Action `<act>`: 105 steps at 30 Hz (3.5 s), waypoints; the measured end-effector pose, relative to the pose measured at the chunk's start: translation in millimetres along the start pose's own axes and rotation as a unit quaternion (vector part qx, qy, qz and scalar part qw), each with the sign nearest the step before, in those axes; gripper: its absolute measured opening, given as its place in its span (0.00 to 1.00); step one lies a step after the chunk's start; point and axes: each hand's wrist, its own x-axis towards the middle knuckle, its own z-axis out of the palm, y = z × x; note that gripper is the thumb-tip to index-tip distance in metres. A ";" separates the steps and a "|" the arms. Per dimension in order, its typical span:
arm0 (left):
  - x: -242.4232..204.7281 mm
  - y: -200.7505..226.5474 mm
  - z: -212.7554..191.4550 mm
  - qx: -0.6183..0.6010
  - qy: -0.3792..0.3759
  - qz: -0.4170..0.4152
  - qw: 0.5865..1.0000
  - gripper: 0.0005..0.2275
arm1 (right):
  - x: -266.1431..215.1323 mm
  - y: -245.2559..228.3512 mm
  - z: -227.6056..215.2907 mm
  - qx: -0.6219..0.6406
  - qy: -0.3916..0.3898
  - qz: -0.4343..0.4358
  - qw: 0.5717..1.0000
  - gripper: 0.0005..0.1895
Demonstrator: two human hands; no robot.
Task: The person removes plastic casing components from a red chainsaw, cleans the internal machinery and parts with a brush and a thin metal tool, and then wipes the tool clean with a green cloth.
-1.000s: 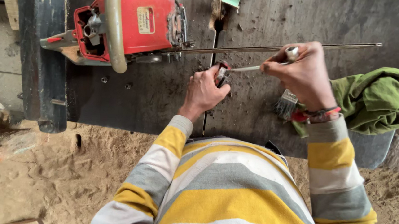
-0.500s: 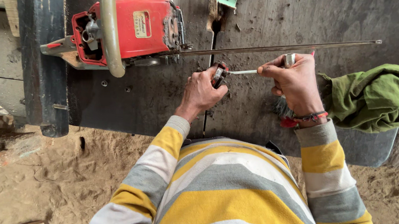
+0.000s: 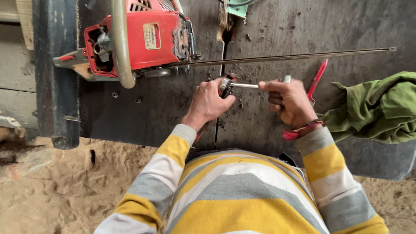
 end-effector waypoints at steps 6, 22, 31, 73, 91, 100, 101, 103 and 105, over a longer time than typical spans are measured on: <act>-3.8 8.5 -5.8 0.005 0.003 0.047 0.999 0.21 | 26.3 34.4 -37.0 0.160 -0.106 0.129 0.973 0.04; -2.8 10.5 -0.3 0.013 0.020 0.042 0.999 0.16 | -54.1 -16.1 24.8 -0.145 0.060 -0.211 0.965 0.04; -2.3 15.0 -1.2 0.050 -0.049 0.068 0.995 0.18 | -37.6 -37.5 2.9 -0.134 0.010 -0.060 0.989 0.10; 16.5 11.2 -22.9 0.059 -0.147 0.154 0.975 0.18 | 11.3 -22.6 -39.9 -0.038 -0.098 0.073 0.992 0.07; 12.6 5.4 -26.1 0.066 -0.087 0.092 0.990 0.19 | -65.0 -23.6 -7.4 -0.188 0.007 -0.272 0.944 0.02; 20.1 19.2 -28.0 0.195 -0.095 0.061 0.974 0.17 | -91.0 -23.2 22.9 -0.501 -0.054 -0.521 0.689 0.05; 22.1 18.7 -27.6 0.202 -0.096 0.069 0.972 0.17 | -90.4 -22.4 25.4 -0.512 -0.054 -0.527 0.676 0.05; 26.8 17.0 -30.7 0.211 -0.099 0.079 0.969 0.17 | -84.9 -23.9 30.7 -0.533 -0.054 -0.541 0.648 0.06; 28.9 15.5 -32.3 0.214 -0.107 0.083 0.968 0.18 | -80.2 -26.4 31.5 -0.545 -0.059 -0.541 0.638 0.07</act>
